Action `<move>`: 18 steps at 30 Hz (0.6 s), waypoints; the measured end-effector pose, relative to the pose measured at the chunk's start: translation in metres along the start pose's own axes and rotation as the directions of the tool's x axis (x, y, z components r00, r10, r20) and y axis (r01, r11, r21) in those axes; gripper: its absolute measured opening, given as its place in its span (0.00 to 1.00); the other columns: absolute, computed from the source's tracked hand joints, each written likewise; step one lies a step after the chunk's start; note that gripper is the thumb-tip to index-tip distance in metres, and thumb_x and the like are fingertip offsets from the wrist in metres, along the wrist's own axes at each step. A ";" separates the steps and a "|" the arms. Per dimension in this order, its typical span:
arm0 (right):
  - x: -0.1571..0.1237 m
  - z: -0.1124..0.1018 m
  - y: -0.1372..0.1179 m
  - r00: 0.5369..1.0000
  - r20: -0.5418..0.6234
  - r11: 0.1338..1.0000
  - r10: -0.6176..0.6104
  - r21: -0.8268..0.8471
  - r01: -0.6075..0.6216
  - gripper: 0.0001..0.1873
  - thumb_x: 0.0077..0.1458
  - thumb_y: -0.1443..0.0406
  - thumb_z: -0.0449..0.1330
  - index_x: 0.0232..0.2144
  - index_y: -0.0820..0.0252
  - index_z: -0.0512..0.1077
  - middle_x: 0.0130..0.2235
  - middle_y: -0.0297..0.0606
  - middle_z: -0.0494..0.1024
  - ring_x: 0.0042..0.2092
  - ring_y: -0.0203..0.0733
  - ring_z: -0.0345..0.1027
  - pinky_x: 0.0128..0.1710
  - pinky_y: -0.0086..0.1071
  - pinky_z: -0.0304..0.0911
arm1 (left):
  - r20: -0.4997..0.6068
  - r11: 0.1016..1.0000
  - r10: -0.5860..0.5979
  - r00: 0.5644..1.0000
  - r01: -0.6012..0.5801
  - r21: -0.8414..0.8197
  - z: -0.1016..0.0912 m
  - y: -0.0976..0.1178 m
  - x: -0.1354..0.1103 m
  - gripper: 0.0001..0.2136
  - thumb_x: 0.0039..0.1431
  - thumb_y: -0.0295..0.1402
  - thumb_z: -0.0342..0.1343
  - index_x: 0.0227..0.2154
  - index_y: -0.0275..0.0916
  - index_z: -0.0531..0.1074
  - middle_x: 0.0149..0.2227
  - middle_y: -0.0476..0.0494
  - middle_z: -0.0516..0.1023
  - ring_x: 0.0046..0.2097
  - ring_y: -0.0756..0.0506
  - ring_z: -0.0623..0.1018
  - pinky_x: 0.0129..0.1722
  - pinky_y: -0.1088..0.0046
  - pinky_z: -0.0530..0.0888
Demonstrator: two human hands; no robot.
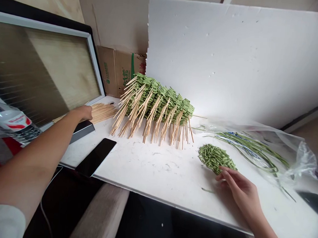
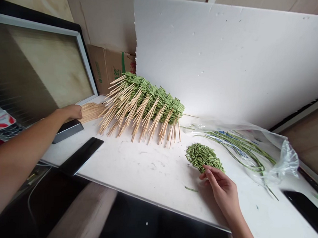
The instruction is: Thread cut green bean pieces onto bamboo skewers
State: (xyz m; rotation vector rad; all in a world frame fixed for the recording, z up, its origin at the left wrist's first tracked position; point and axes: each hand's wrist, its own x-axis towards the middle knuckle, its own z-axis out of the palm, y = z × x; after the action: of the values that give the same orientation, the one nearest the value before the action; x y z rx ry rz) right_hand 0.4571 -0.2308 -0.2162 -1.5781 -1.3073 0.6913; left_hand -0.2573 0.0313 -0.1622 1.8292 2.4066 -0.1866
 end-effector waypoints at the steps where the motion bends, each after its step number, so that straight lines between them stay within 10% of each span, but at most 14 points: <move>1: 0.000 0.000 0.001 1.000 0.001 1.000 0.000 -0.001 0.000 0.26 0.56 0.44 0.66 0.46 0.54 0.81 0.35 0.40 0.83 0.34 0.48 0.76 0.35 0.38 0.75 | 0.014 1.000 -0.010 1.000 0.010 0.018 0.000 0.000 0.000 0.21 0.41 0.31 0.70 0.40 0.26 0.77 0.36 0.37 0.81 0.39 0.44 0.76 0.43 0.72 0.70; 18: 0.001 0.001 0.004 1.000 0.019 1.000 0.021 -0.010 -0.021 0.26 0.58 0.45 0.65 0.48 0.55 0.80 0.35 0.40 0.83 0.34 0.48 0.76 0.35 0.38 0.75 | 0.106 0.998 -0.039 0.994 0.043 -0.039 0.002 -0.010 -0.001 0.24 0.47 0.34 0.68 0.45 0.22 0.76 0.31 0.42 0.80 0.35 0.45 0.73 0.41 0.71 0.70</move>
State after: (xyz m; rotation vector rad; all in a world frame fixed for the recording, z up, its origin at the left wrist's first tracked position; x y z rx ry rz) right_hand 0.4587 -0.2295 -0.2201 -1.5991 -1.3112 0.7156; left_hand -0.2671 0.0274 -0.1639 1.7092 2.3599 -0.2297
